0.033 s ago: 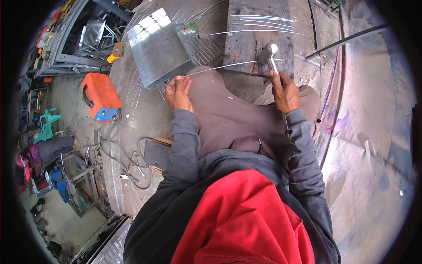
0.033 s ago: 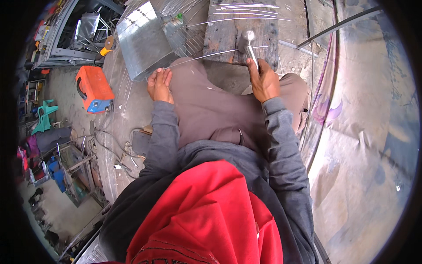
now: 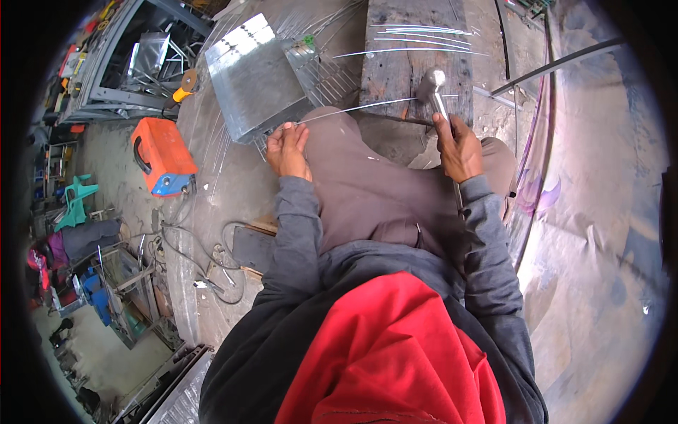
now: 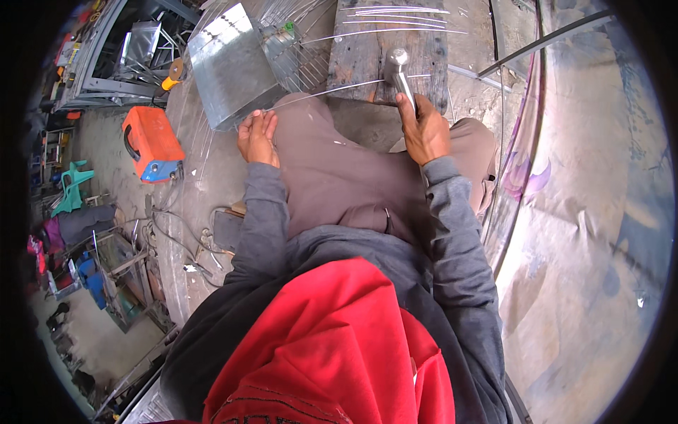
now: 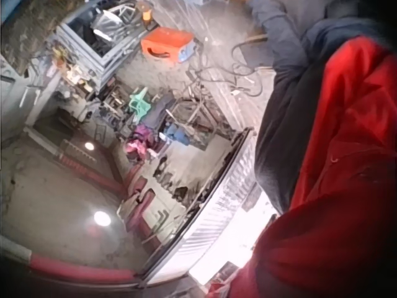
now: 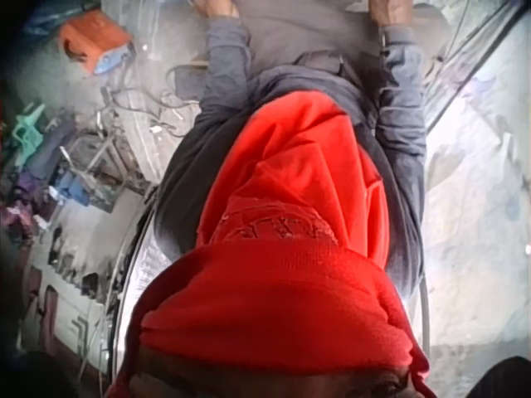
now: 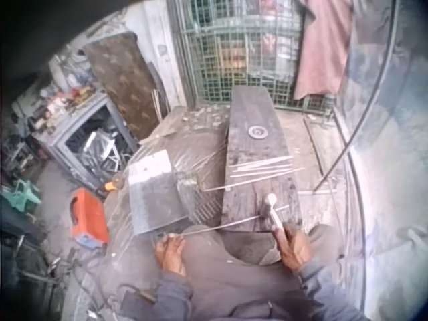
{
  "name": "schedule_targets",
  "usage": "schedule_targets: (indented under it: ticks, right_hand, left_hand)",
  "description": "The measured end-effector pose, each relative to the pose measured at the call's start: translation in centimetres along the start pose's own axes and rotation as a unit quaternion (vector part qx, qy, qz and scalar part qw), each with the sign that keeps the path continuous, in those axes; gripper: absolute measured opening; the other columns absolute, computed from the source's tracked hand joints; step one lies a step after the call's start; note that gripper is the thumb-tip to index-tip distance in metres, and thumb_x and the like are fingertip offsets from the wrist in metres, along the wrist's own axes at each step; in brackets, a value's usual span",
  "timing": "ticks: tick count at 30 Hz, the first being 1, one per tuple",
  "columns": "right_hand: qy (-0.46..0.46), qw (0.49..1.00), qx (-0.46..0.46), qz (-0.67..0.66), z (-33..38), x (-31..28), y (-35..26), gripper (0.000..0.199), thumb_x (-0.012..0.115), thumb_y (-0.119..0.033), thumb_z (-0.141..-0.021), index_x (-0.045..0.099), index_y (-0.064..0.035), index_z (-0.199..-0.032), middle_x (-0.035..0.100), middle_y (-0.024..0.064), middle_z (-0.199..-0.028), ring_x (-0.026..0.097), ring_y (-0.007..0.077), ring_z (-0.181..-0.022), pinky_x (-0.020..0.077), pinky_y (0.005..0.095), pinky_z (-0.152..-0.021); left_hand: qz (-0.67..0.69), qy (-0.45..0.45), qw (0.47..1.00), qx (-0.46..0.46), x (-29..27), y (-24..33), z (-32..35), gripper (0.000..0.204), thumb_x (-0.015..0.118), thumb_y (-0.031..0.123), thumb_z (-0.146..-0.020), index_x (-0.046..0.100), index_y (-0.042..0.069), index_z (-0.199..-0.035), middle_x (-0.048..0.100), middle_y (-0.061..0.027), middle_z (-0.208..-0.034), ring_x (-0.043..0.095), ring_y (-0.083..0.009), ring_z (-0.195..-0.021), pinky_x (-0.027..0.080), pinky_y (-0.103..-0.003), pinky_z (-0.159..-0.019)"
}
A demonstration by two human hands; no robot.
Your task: Straighten thin metal wires by hitting them with a hammer on a wooden block
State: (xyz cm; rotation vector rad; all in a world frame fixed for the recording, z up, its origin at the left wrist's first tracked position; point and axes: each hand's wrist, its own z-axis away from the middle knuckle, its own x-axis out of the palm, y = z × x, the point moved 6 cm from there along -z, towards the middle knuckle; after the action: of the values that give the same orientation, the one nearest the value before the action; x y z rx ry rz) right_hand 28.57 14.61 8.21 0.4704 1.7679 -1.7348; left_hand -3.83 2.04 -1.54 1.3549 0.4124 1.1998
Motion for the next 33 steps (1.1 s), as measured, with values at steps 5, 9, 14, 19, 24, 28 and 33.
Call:
schedule_targets:
  ticks: [5, 9, 14, 19, 24, 28, 33]
  right_hand:
    - [-0.006, 1.000, 0.004, 0.005, 0.6, 1.7, 1.4, 0.050, 0.054, -0.048, -0.100, 0.066, -0.0002, -0.106, 0.063, 0.0199, -0.070, 0.065, 0.0384, -0.068, 0.0484, 0.0445, -0.065]
    - [0.033, 0.994, 0.057, -0.092, 3.0, 1.5, 4.4, 0.050, 0.051, -0.049, -0.102, 0.062, 0.0004, -0.098, 0.054, 0.0102, -0.064, 0.051, 0.0197, -0.056, 0.0439, 0.0365, -0.058]
    - [0.055, 0.972, 0.140, -0.181, 6.0, -0.2, 4.9, 0.051, 0.048, -0.049, -0.104, 0.061, -0.0004, -0.102, 0.052, 0.0050, -0.064, 0.046, 0.0128, -0.050, 0.0386, 0.0311, -0.048]
    - [0.021, 0.924, 0.199, -0.326, 6.2, -0.3, 5.4, 0.057, 0.044, -0.053, -0.103, 0.057, 0.0000, -0.120, 0.046, 0.0007, -0.065, 0.041, 0.0082, -0.040, 0.0319, 0.0243, -0.033]
    - [0.054, 0.929, 0.193, -0.311, 6.0, -0.1, 7.1, 0.051, 0.046, -0.048, -0.105, 0.063, -0.0006, -0.112, 0.051, 0.0007, -0.070, 0.044, 0.0072, -0.055, 0.0392, 0.0250, -0.049]
    - [0.067, 0.921, 0.147, -0.354, 5.7, 0.2, 7.6, 0.044, 0.048, -0.041, -0.106, 0.064, 0.0001, -0.101, 0.054, -0.0004, -0.072, 0.045, 0.0095, -0.067, 0.0394, 0.0277, -0.058]
    - [0.188, 0.897, 0.143, -0.373, 6.6, 0.5, 6.0, 0.034, 0.055, -0.032, -0.103, 0.064, 0.0005, -0.097, 0.058, 0.0007, -0.078, 0.050, 0.0102, -0.071, 0.0421, 0.0271, -0.061]
  left_hand:
    - [-0.002, 0.002, 1.000, -0.003, -0.2, 0.2, 0.0, 0.019, 0.063, 0.009, -0.097, 0.053, -0.002, -0.108, 0.062, -0.0148, -0.103, 0.068, -0.0281, -0.095, 0.060, -0.040, -0.088]
    - [0.004, 0.018, 1.000, 0.024, 0.4, 1.2, 0.8, 0.022, 0.068, 0.013, -0.095, 0.052, 0.000, -0.106, 0.064, -0.0128, -0.100, 0.069, -0.0250, -0.092, 0.061, -0.037, -0.083]
    - [-0.065, -0.022, 0.974, 0.214, 5.1, 10.3, 7.3, 0.025, 0.070, 0.012, -0.094, 0.052, 0.000, -0.108, 0.065, -0.0145, -0.100, 0.069, -0.0211, -0.087, 0.060, -0.032, -0.072]
    - [-0.202, -0.328, 0.777, 0.498, 14.2, 16.8, 17.3, 0.037, 0.081, -0.002, -0.079, 0.056, 0.000, -0.107, 0.066, -0.0165, -0.098, 0.069, -0.0203, -0.082, 0.058, -0.028, -0.066]
    - [-0.107, -0.435, 0.751, 0.486, 19.3, 15.6, 22.9, 0.038, 0.088, -0.002, -0.070, 0.065, 0.003, -0.101, 0.069, -0.0122, -0.091, 0.070, -0.0184, -0.075, 0.057, -0.026, -0.064]
    - [-0.089, -0.430, 0.754, 0.488, 20.5, 15.3, 24.1, 0.039, 0.089, -0.001, -0.068, 0.067, 0.004, -0.099, 0.070, -0.0089, -0.090, 0.070, -0.0159, -0.073, 0.056, -0.026, -0.061]
    - [-0.083, -0.434, 0.759, 0.478, 21.3, 15.2, 24.4, 0.038, 0.090, -0.001, -0.067, 0.067, 0.005, -0.098, 0.070, -0.0082, -0.091, 0.070, -0.0161, -0.073, 0.056, -0.026, -0.061]
